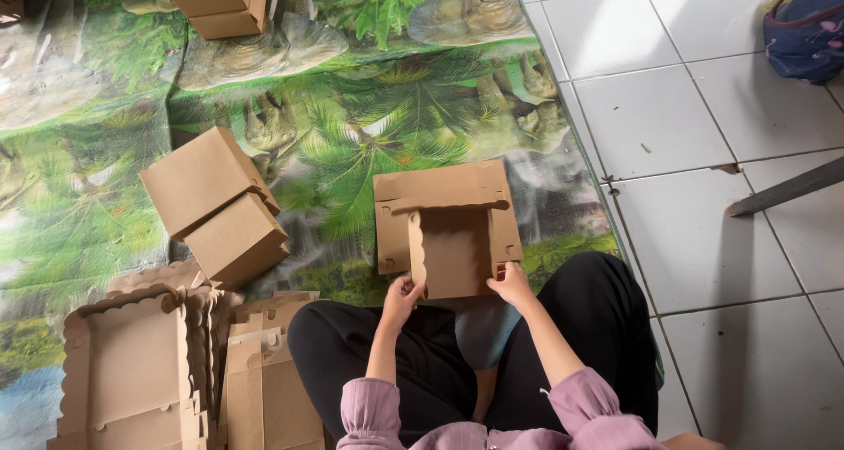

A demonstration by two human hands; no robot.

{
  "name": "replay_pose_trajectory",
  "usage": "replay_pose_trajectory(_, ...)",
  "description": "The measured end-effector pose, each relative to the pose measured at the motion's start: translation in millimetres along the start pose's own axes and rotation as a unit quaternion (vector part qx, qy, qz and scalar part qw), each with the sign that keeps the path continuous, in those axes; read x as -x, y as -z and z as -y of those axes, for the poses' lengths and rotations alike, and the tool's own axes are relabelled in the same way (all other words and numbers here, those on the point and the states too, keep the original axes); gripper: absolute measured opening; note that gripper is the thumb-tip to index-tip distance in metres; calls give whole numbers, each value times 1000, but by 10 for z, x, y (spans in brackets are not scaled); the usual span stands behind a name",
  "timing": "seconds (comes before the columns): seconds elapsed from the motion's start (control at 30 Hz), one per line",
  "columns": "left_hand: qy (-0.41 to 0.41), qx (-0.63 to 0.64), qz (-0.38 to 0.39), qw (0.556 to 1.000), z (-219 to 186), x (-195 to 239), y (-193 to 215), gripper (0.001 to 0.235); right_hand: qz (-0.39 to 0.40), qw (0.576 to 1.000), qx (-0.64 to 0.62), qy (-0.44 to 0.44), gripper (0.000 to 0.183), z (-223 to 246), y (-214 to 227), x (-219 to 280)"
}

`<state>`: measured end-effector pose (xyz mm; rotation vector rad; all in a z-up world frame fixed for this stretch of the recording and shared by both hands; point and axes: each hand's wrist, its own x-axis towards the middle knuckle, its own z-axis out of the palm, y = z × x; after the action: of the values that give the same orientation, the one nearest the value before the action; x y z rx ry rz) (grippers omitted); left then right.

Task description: The person sits on a mat and assembles a flat-packed cardboard box by hand. They fold the side flaps, tuck the tabs into slots, and press the edges to form the box structure.

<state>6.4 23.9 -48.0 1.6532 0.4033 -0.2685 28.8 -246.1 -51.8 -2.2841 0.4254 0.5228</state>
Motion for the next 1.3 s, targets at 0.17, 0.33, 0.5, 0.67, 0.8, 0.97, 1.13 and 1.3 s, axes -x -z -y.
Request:
replay_pose_trajectory(0.17,-78,60,-88,991,-736,565,105,22,-5,993,-107,42,45,594,598,637)
replay_pose_trajectory(0.33,-171,79,-94,978,-1444,924,224,16,-43,990,-99,95,32,1409,1523,1510)
replay_pose_trajectory(0.5,-307,-15,-188,933,-2004,1128,491,23,-315,854,-110,399,30,1616,2218,2048)
replay_pose_trajectory(0.67,-409,-70,-220,883,-3206,1194,408,15,-390,798,-83,452,25,2244,2471,1826)
replay_pose_trajectory(0.8,-382,-104,-126,910,-3208,459,366,43,-389,832,-32,393,13,2423,2363,381)
replay_pose_trajectory(0.97,-327,-209,-114,915,-2292,181,315,78,-265,867,-99,410,69,2068,1982,-31)
replay_pose_trajectory(1.13,-77,-275,-120,951,-737,2,349,71,-278,913,-73,289,42,990,1144,-19)
replay_pose_trajectory(1.3,17,-368,-25,929,-436,298,186,65,-141,990,-5,8,66,-190,310,-161)
